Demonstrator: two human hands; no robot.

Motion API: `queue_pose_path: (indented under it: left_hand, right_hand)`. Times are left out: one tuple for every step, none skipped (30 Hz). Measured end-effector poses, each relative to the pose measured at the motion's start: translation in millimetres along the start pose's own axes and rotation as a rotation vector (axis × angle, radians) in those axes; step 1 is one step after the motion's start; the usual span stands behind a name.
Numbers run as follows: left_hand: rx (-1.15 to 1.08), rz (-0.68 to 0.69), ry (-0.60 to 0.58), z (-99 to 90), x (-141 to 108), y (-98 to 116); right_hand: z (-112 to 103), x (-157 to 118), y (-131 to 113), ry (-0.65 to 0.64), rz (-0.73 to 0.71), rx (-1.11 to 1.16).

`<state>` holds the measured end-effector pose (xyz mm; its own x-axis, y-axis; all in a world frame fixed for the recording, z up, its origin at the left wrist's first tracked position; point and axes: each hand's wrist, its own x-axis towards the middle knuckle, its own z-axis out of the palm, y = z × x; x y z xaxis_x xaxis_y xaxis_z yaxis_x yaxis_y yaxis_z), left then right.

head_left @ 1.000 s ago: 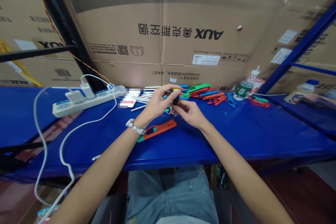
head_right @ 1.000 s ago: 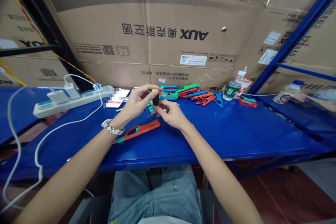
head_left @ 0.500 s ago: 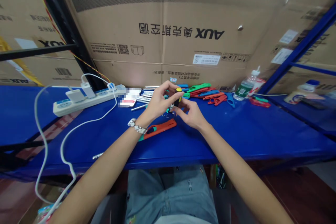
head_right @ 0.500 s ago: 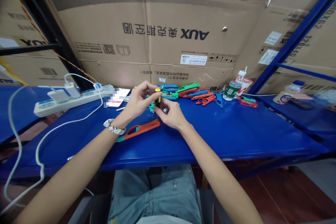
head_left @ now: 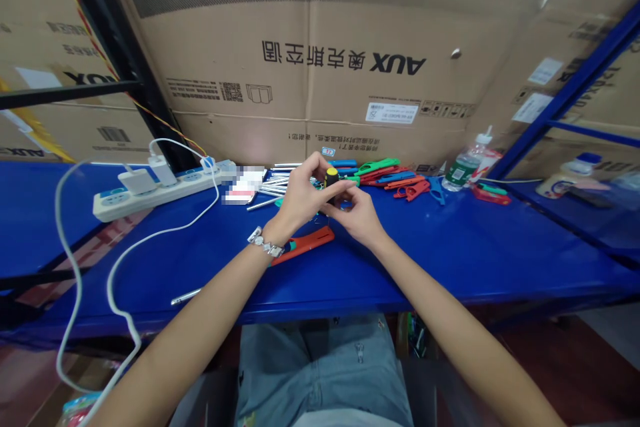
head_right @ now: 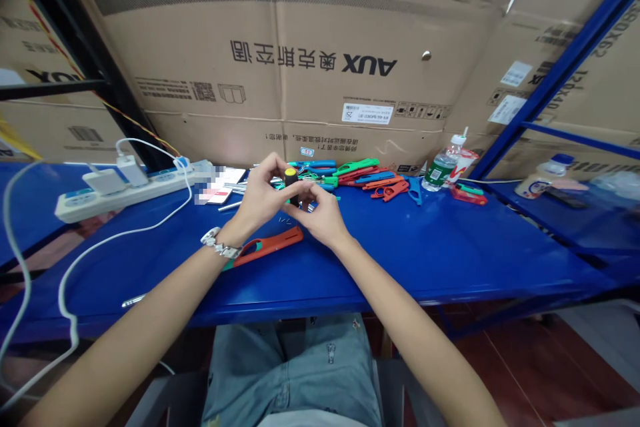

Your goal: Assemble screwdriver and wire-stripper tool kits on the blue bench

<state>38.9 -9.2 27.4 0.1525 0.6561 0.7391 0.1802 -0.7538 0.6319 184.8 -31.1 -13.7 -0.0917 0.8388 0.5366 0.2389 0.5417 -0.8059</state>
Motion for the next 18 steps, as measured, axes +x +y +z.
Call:
queue_pose_path:
  left_hand:
    - [0.015,-0.003,0.010,0.5,0,0]
    - [0.024,0.002,-0.003,-0.3,0,0]
    - [0.020,0.011,-0.039,-2.3,0,1]
    - [0.001,0.022,-0.094,-5.2,0,2]
    - [-0.030,0.032,-0.159,-8.4,0,3]
    - [-0.063,0.037,-0.222,-11.4,0,4]
    - [-0.086,0.037,-0.263,-13.5,0,4]
    - [-0.091,0.036,-0.273,-14.2,-1,4]
    - [-0.081,0.035,-0.250,-13.5,0,4]
    - [-0.059,0.034,-0.203,-11.5,0,4]
    - [-0.033,0.030,-0.146,-8.4,0,3]
    - [-0.007,0.026,-0.089,-5.0,0,3]
    - [0.014,0.021,-0.044,-1.9,0,3]
    - [0.027,0.013,-0.020,0.2,0,3]
    - [0.030,0.011,-0.020,1.1,0,3]
    - [0.022,0.014,-0.043,0.4,-1,4]
    - [0.003,0.020,-0.083,-1.5,-1,4]
    - [-0.021,0.024,-0.136,-4.2,-1,5]
  right_hand:
    - [1,0,1,0.029,0.003,-0.006]
    - [1,0,1,0.031,0.005,-0.008]
    - [0,0,1,0.005,0.005,-0.010]
    - [-2,0,-1,-0.043,0.002,-0.011]
    - [-4,0,-3,-0.102,-0.004,-0.009]
    - [-5,-1,-5,-0.162,-0.010,-0.010]
    - [-6,-2,-7,-0.206,-0.015,-0.015]
    - [-6,-2,-8,-0.223,-0.020,-0.023]
    - [-6,-3,-9,-0.210,-0.022,-0.030]
    - [-4,-3,-8,-0.165,-0.024,-0.038]
    - [-2,-3,-6,-0.101,-0.025,-0.045]
    - [0,-2,-4,-0.034,-0.024,-0.047]
    - [1,-1,-2,0.018,-0.021,-0.044]
    - [2,-1,0,0.042,-0.017,-0.040]
    - [1,0,1,0.042,-0.012,-0.038]
    - [0,0,2,0.017,-0.009,-0.035]
    - [-2,0,2,-0.030,-0.007,-0.026]
    - [-4,0,1,-0.088,-0.005,-0.009]
